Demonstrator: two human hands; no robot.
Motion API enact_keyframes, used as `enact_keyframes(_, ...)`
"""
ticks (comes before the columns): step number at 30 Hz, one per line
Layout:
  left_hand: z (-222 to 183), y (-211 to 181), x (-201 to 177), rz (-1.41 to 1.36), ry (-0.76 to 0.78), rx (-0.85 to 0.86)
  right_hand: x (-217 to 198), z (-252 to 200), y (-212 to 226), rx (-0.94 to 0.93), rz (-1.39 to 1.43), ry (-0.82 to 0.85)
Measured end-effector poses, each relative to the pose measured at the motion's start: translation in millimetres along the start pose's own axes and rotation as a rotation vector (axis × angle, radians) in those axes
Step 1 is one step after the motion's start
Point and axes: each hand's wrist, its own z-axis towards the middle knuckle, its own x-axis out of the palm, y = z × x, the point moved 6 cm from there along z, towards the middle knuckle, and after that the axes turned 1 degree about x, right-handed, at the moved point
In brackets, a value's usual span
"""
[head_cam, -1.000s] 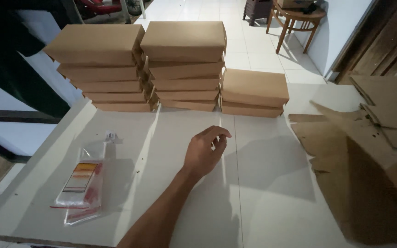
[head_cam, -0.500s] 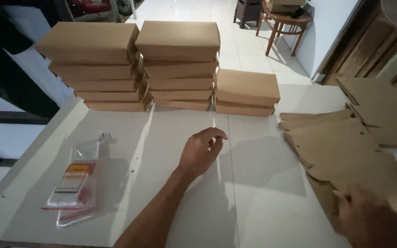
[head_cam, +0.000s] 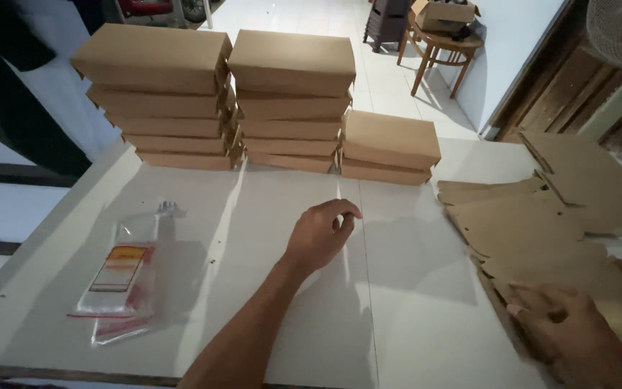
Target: Folding flat cardboard sheets into boxes and stacking them on a table
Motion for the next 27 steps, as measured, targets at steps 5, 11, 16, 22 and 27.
enact_keyframes(5, 1.4, 6.8, 2.5, -0.013, -0.062, 0.105, 0.0, -1.9, -6.0, 0.179, 0.117, 0.171)
enact_keyframes(11, 0.6, 1.0, -1.9, -0.003, -0.057, 0.097, 1.5, 2.0, -7.9, 0.229, 0.543, 0.249)
enact_keyframes(16, 1.1, 3.8, 1.6, 0.002, -0.060, 0.138, -13.0, -12.8, 6.7, 0.269, 0.284, 0.174)
enact_keyframes(22, 2.4, 4.7, 5.0, 0.031, -0.070, 0.153, -8.4, -2.7, -4.7, 0.252, 0.383, 0.172)
enact_keyframes(27, 1.2, 3.2, 2.9, 0.015, -0.040, 0.091, -21.0, -7.5, 9.4, -0.264, 0.144, -0.198)
